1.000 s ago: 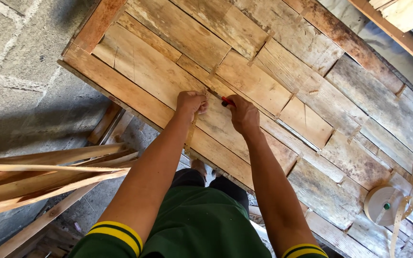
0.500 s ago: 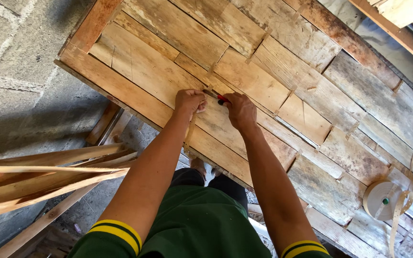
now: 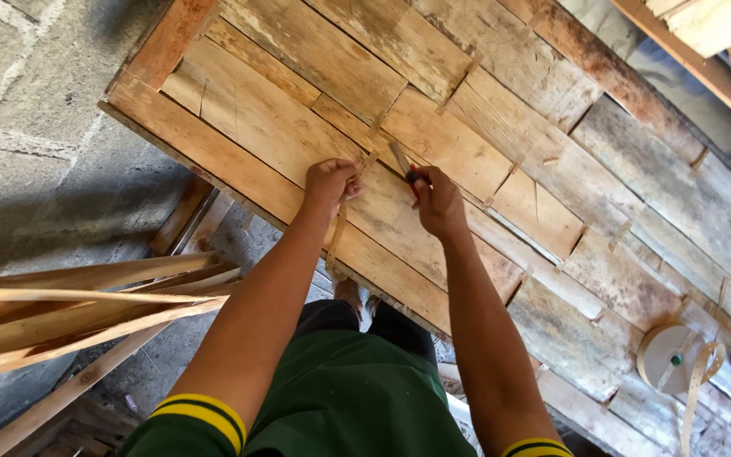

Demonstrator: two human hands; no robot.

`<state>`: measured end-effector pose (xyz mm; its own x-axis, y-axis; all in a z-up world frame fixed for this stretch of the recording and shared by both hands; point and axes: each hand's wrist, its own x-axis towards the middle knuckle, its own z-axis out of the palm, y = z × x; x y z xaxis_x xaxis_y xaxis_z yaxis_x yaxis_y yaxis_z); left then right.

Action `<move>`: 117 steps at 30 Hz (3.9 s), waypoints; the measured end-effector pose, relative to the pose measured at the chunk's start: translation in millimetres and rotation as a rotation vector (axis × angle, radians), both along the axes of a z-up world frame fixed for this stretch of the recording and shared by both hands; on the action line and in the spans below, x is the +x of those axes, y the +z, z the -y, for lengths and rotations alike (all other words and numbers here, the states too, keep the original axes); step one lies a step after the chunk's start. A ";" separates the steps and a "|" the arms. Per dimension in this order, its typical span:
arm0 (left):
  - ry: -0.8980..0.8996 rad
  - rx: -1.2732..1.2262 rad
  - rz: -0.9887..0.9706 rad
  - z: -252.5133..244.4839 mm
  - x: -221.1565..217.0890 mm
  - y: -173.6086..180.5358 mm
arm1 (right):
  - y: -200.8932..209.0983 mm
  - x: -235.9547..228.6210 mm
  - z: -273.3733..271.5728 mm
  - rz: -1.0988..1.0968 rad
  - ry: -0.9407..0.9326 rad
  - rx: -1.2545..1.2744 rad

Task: Assembling and trimming thin wood pieces onto a larger panel to create a decorative surface.

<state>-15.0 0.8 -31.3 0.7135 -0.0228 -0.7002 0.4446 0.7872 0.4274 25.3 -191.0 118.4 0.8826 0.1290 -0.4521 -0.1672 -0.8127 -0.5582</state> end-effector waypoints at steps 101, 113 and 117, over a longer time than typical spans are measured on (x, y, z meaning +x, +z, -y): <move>-0.404 0.625 -0.230 -135.4 87.7 20.5 | -89.0 134.1 -207.1 0.166 0.313 -0.384; -0.438 0.562 -0.309 -138.3 94.0 23.4 | -89.2 127.7 -208.6 0.215 0.310 -0.404; -0.368 0.473 -0.323 -139.3 94.0 21.7 | -86.1 125.9 -213.9 0.236 0.303 -0.406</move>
